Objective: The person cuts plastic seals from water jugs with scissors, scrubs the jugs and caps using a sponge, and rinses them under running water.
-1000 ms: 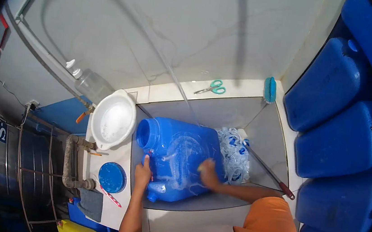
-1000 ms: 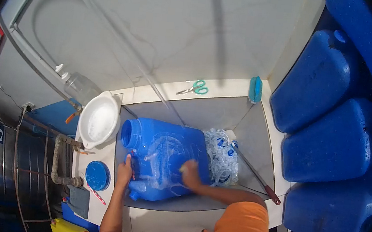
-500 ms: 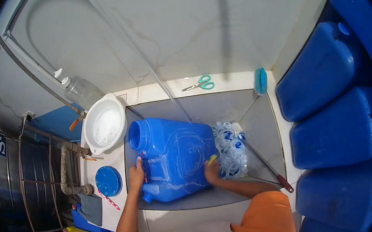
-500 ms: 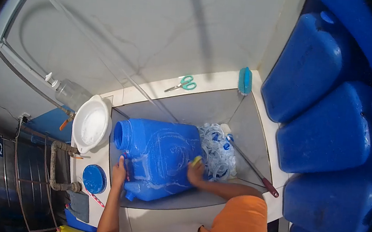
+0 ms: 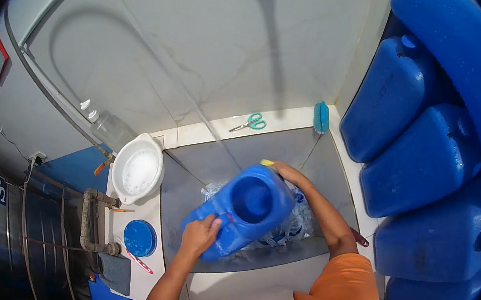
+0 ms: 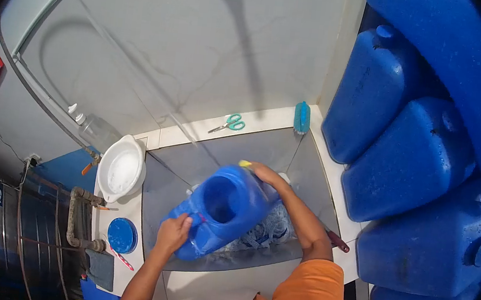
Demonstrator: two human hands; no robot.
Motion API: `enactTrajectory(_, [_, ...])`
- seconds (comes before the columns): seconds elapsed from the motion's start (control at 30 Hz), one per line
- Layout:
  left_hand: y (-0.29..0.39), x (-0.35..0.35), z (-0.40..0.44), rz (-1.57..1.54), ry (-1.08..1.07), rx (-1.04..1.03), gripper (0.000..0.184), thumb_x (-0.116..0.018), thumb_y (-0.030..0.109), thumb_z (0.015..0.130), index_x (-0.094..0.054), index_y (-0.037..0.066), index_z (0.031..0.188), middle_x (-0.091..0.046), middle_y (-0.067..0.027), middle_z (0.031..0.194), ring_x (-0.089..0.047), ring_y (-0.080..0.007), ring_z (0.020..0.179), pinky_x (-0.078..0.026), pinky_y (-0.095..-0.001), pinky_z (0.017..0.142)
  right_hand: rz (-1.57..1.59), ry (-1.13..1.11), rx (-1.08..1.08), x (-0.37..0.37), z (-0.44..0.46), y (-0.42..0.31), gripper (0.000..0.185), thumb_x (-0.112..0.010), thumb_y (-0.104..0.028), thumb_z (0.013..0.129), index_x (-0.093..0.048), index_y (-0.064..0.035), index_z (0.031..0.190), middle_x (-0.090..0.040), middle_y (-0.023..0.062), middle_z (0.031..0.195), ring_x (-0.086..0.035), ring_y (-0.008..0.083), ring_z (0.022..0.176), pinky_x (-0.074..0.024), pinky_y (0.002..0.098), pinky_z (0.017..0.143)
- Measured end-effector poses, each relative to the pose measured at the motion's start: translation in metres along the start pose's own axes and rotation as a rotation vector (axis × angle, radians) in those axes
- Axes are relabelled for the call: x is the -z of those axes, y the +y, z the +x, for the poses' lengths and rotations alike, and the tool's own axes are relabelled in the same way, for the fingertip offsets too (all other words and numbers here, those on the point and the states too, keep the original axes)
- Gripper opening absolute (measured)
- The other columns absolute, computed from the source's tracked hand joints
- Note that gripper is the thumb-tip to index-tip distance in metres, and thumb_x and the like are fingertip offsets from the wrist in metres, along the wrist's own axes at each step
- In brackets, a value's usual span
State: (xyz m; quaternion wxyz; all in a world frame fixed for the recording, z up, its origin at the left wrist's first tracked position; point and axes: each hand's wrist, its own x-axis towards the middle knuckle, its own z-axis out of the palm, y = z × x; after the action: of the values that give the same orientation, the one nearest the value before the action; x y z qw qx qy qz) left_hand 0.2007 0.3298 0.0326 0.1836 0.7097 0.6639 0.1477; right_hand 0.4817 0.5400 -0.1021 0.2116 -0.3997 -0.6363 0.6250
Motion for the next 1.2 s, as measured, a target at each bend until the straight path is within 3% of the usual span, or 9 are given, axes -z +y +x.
enactTrajectory(0.2, [0.065,0.011,0.056,0.257,-0.214,-0.472,0.031,-0.050,0.038,0.086,-0.060,0.009,0.082,-0.064,-0.0144,0.078,-0.062,-0.0345,0.074,-0.046,-0.0466,0.063,-0.022,0.018,-0.140,0.010,-0.092,-0.092,0.044,-0.048,-0.035,0.089,-0.054,-0.0017,0.117,-0.059,0.0103,0.110,-0.056,0.0178,0.094,-0.0418,0.0291,0.090])
enactTrajectory(0.27, [0.087,0.010,0.073,0.310,0.029,-0.551,0.028,-0.053,0.033,0.085,-0.059,0.007,0.094,-0.063,-0.0138,0.097,-0.057,-0.0323,0.098,-0.042,-0.0453,0.084,0.351,-0.014,-0.504,0.022,-0.105,-0.065,0.052,-0.048,-0.040,0.090,-0.046,-0.0050,0.128,-0.053,0.0113,0.121,-0.053,0.0186,0.104,-0.0401,0.0316,0.095])
enactTrajectory(0.37, [0.114,-0.025,0.092,0.232,0.541,-0.422,0.037,-0.056,0.029,0.081,-0.053,-0.001,0.103,-0.059,-0.0186,0.106,-0.045,-0.0365,0.114,-0.030,-0.0517,0.096,0.381,-0.084,-0.379,0.007,-0.119,0.038,0.051,-0.040,-0.041,0.093,-0.045,-0.0052,0.129,-0.057,0.0162,0.115,-0.050,0.0200,0.112,-0.0381,0.0392,0.098])
enactTrajectory(0.5, [0.118,-0.049,0.107,0.134,0.675,-0.221,0.052,-0.058,0.025,0.077,-0.043,-0.007,0.115,-0.060,-0.0255,0.099,-0.052,-0.0409,0.104,-0.037,-0.0501,0.091,0.802,0.485,-0.270,-0.027,-0.099,0.019,0.049,-0.033,-0.039,0.096,-0.044,-0.0024,0.126,-0.047,0.0167,0.125,-0.042,0.0262,0.119,-0.0354,0.0410,0.099])
enactTrajectory(0.57, [0.117,-0.017,0.102,-0.295,-0.128,0.000,0.059,-0.060,0.025,0.073,-0.040,-0.010,0.117,-0.059,-0.0311,0.092,-0.057,-0.0442,0.091,-0.044,-0.0475,0.082,0.386,0.963,0.083,-0.030,-0.080,-0.004,0.043,-0.035,-0.035,0.095,-0.047,-0.0015,0.119,-0.046,0.0172,0.123,-0.040,0.0310,0.116,-0.0353,0.0432,0.095])
enactTrajectory(0.7, [0.079,-0.021,0.103,-0.350,-0.107,-0.126,0.056,-0.060,0.024,0.073,-0.041,-0.006,0.117,-0.059,-0.0306,0.086,-0.059,-0.0444,0.079,-0.047,-0.0464,0.072,-0.631,1.264,0.317,-0.062,-0.076,-0.114,0.025,-0.047,-0.020,0.089,-0.050,-0.0005,0.105,-0.049,0.0187,0.102,-0.045,0.0363,0.099,-0.0361,0.0451,0.087])
enactTrajectory(1.1, [-0.004,-0.001,0.047,-0.514,0.022,-0.211,0.041,-0.062,0.020,0.078,-0.053,0.002,0.113,-0.064,-0.0178,0.083,-0.063,-0.0261,0.075,-0.047,-0.0354,0.069,-0.683,0.714,0.400,-0.066,-0.044,-0.123,0.020,-0.042,-0.016,0.087,-0.052,-0.0003,0.094,-0.054,0.0192,0.099,-0.047,0.0367,0.097,-0.0370,0.0450,0.084])
enactTrajectory(1.17, [-0.020,0.000,0.038,-0.529,-0.002,-0.179,0.042,-0.063,0.021,0.080,-0.053,0.001,0.116,-0.064,-0.0153,0.089,-0.062,-0.0194,0.079,-0.047,-0.0331,0.069,0.246,0.261,0.072,-0.047,-0.009,-0.085,0.030,-0.037,-0.020,0.090,-0.054,0.0005,0.103,-0.055,0.0182,0.104,-0.048,0.0341,0.103,-0.0367,0.0409,0.090])
enactTrajectory(1.2, [-0.031,-0.004,0.034,-0.521,-0.003,-0.178,0.042,-0.063,0.021,0.080,-0.053,0.001,0.116,-0.064,-0.0153,0.089,-0.062,-0.0194,0.079,-0.047,-0.0331,0.069,-0.264,0.284,0.203,-0.035,0.016,-0.021,0.036,-0.035,-0.024,0.091,-0.054,0.0008,0.109,-0.055,0.0182,0.109,-0.049,0.0319,0.106,-0.0376,0.0380,0.092])
